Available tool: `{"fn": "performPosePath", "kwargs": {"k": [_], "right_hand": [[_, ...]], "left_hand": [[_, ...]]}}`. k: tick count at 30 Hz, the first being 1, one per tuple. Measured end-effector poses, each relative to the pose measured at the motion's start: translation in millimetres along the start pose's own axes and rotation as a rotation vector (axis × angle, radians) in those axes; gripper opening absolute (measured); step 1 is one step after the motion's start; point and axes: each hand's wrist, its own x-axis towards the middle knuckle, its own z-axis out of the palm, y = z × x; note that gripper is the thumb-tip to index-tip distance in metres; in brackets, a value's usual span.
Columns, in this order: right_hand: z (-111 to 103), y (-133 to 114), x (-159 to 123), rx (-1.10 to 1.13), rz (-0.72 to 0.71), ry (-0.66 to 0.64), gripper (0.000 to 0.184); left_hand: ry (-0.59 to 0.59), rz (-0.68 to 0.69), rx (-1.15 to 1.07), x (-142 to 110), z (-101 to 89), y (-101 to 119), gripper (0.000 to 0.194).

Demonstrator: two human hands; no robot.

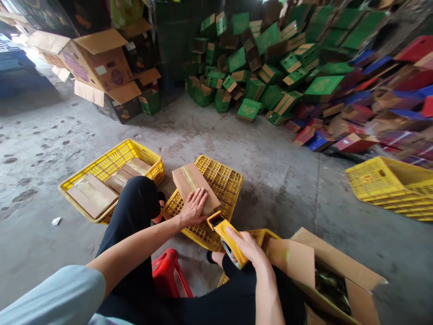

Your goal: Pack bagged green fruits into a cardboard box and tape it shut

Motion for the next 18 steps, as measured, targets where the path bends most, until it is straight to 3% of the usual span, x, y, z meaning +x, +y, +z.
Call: {"fn": "performPosePath", "kwargs": {"k": [3, 8, 12, 18], "right_hand": [[1.0, -1.8, 10.5, -0.011, 0.083, -0.070, 0.057], [5.4, -11.6, 20.8, -0.046, 0.085, -0.061, 0.056], [5.5, -12.4, 20.5, -0.041, 0.059, -0.063, 0.059], [2.9, -3.2, 16.5, -0.016, 0.101, -0.047, 0.056]], "left_hand": [[-0.037, 0.028, -0.001, 1.4, -0.6, -3.5, 0.113], [-0.136, 0.070, -0.034, 5.4, -7.2, -13.8, 0.132], [-0.195, 0.097, -0.064, 7.3, -13.8, -20.8, 0.127], [-0.094, 0.001, -0.024, -1.2, -4.4, -3.4, 0.113]]}}
